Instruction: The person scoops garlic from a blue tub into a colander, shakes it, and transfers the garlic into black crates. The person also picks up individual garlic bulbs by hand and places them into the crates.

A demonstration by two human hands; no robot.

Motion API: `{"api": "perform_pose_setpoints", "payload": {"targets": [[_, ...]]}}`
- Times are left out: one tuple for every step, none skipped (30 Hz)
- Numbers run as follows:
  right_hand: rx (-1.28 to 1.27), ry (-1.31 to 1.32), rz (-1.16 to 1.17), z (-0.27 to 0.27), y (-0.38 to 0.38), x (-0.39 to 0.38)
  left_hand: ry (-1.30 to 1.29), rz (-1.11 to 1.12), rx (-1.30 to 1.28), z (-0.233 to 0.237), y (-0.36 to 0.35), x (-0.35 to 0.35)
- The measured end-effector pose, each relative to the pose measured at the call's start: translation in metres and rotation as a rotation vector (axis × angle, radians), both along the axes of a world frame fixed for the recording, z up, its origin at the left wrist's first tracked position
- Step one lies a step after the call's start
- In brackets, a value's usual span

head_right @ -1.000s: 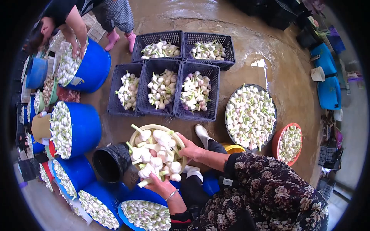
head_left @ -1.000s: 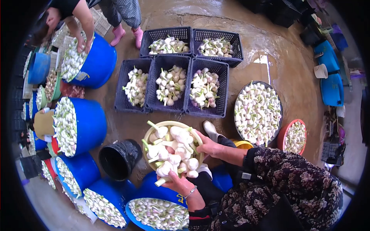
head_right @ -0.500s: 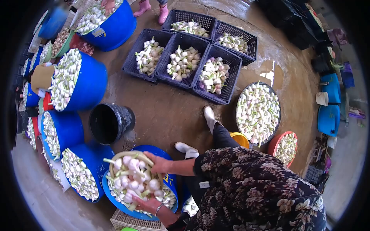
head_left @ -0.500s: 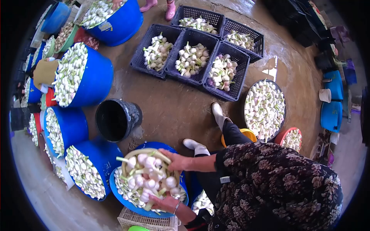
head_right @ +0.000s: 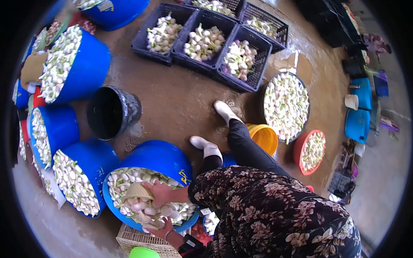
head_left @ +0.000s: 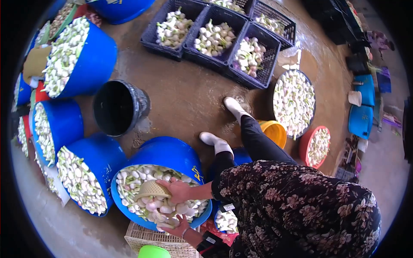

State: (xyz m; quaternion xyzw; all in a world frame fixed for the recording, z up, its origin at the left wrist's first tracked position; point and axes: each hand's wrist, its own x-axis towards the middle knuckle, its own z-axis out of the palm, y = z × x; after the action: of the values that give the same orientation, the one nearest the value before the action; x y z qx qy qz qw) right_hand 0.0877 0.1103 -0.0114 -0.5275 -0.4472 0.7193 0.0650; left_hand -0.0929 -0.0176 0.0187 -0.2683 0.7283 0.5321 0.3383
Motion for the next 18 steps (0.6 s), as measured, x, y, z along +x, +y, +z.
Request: {"api": "perform_pose_setpoints", "payload": {"targets": [[-0.045,-0.007,-0.027,-0.007,-0.006,0.000,-0.033,0.029,-0.028,-0.011,-0.001,-0.007],[-0.099,-0.008,-0.060,-0.011,-0.011,-0.001,-0.058,0.053,-0.065,-0.014,0.000,-0.015],[-0.120,-0.007,-0.080,-0.017,-0.014,0.000,-0.073,0.070,-0.075,-0.013,0.007,-0.010],[-0.123,-0.004,-0.099,-0.028,-0.017,0.004,-0.074,0.054,-0.092,-0.016,0.007,-0.013],[-0.122,-0.003,-0.114,-0.036,-0.020,0.008,-0.116,-0.016,-0.085,-0.019,0.005,-0.014],[-0.132,-0.009,-0.128,-0.040,-0.020,0.012,-0.160,-0.088,-0.075,-0.023,0.005,-0.015],[-0.154,-0.001,-0.138,-0.043,-0.021,0.016,-0.183,-0.092,-0.073,-0.027,0.006,-0.017],[-0.159,0.004,-0.142,-0.049,-0.022,0.019,-0.191,-0.102,-0.066,-0.038,0.002,-0.021],[-0.160,-0.001,-0.150,-0.048,-0.019,0.023,-0.226,-0.129,-0.048,-0.039,0.006,-0.023],[-0.157,0.011,-0.168,-0.046,-0.017,0.025,-0.261,-0.159,-0.030,-0.042,0.009,-0.024],[-0.150,0.024,-0.185,-0.045,-0.015,0.023,-0.266,-0.167,-0.026,-0.047,0.012,-0.029],[-0.144,0.024,-0.187,-0.042,-0.012,0.024,-0.212,-0.112,-0.074,-0.044,0.021,-0.025],[-0.132,0.008,-0.172,-0.039,-0.009,0.023,-0.155,-0.052,-0.123,-0.040,0.027,-0.021],[-0.121,-0.002,-0.151,-0.035,-0.007,0.020,-0.146,-0.044,-0.121,-0.036,0.031,-0.017],[-0.074,-0.044,-0.140,-0.031,-0.006,0.013,-0.046,-0.128,-0.249,-0.030,0.032,-0.011],[-0.015,-0.096,-0.122,-0.031,-0.006,0.010,0.042,-0.205,-0.365,-0.033,0.028,-0.007],[0.056,-0.121,-0.109,-0.026,-0.003,0.006,0.005,-0.141,-0.443,-0.030,0.027,-0.007],[0.069,-0.119,-0.088,-0.024,-0.004,-0.004,0.002,-0.120,-0.431,-0.027,0.022,-0.006]]}}
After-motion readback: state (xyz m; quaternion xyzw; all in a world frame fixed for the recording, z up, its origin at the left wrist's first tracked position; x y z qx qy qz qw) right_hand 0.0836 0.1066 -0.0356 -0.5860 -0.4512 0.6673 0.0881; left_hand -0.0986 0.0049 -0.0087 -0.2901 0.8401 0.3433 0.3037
